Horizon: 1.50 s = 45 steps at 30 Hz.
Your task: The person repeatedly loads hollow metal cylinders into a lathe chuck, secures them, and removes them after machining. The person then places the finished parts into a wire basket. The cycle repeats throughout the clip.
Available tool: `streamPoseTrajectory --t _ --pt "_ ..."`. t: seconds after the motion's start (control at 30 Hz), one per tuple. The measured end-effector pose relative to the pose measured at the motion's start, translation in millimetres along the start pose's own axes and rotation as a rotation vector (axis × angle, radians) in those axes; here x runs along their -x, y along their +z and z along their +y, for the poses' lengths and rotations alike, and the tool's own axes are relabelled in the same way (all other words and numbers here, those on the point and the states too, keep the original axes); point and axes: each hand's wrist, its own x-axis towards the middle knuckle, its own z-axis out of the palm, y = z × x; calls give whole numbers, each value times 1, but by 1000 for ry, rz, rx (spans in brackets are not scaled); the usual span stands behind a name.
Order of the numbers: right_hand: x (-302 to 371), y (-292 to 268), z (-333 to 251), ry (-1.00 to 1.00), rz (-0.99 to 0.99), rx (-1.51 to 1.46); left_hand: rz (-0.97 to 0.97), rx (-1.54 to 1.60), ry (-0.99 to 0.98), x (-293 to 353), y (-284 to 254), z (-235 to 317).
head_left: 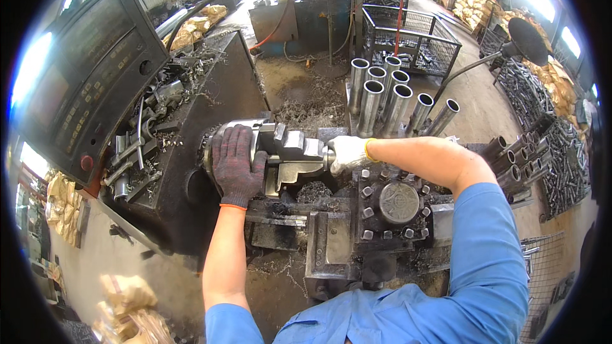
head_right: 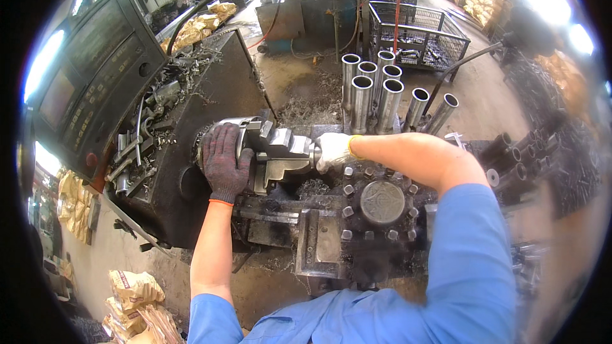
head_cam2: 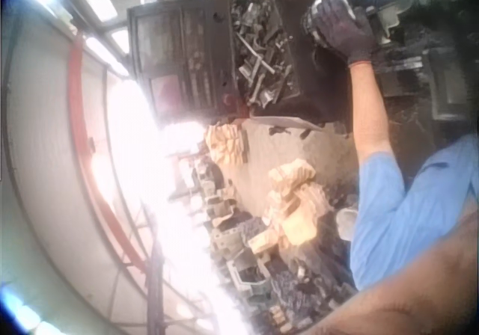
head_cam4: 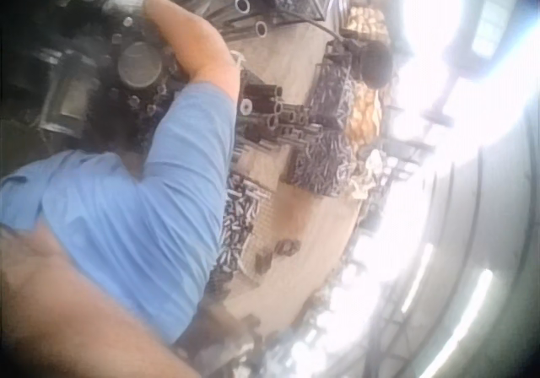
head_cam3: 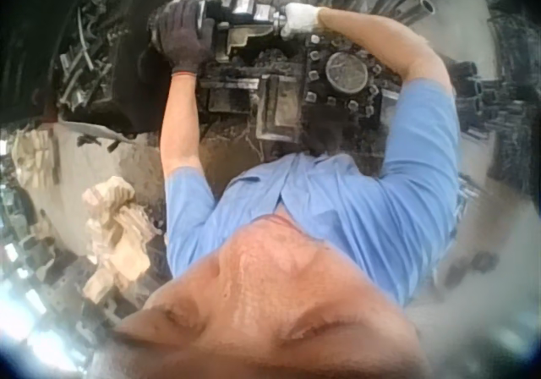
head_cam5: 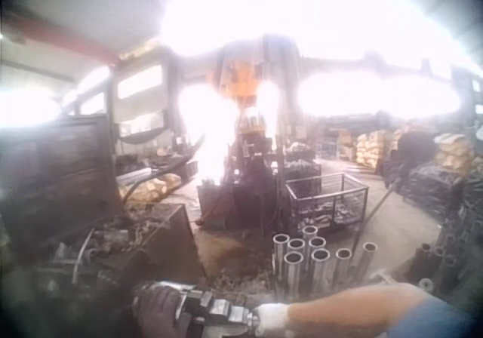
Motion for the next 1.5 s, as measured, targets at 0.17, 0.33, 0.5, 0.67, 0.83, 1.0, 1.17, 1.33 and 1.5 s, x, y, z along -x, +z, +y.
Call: streamPoseTrajectory --t 0.17,0.33,0.5,0.67,0.83,1.0,1.17,1.33,1.5 --pt "1 -7 25 13 -216 -114 -20 -6 -24 1 -4 1" --pt "-8 -29 64 273 -753 -865 19 58 -6 3 -4 -3" --pt "-14 -21 37 380 -607 -600 7 59 -22 2 -4 -3" --pt "30 -33 -44 -5 -107 189 8 56 -9 3 -2 2" --pt "120 -103 -26 116 462 339 28 19 -10 5 3 -3" --pt "137 -120 16 423 661 386 -3 154 -68 -3 0 26" --pt "162 -101 -58 292 651 618 -41 721 -41 -54 -15 135" --pt "172 -106 -121 -377 584 204 -104 967 -298 -97 -48 164" --pt "88 -80 -95 -211 286 211 29 1087 -619 -17 -64 99"
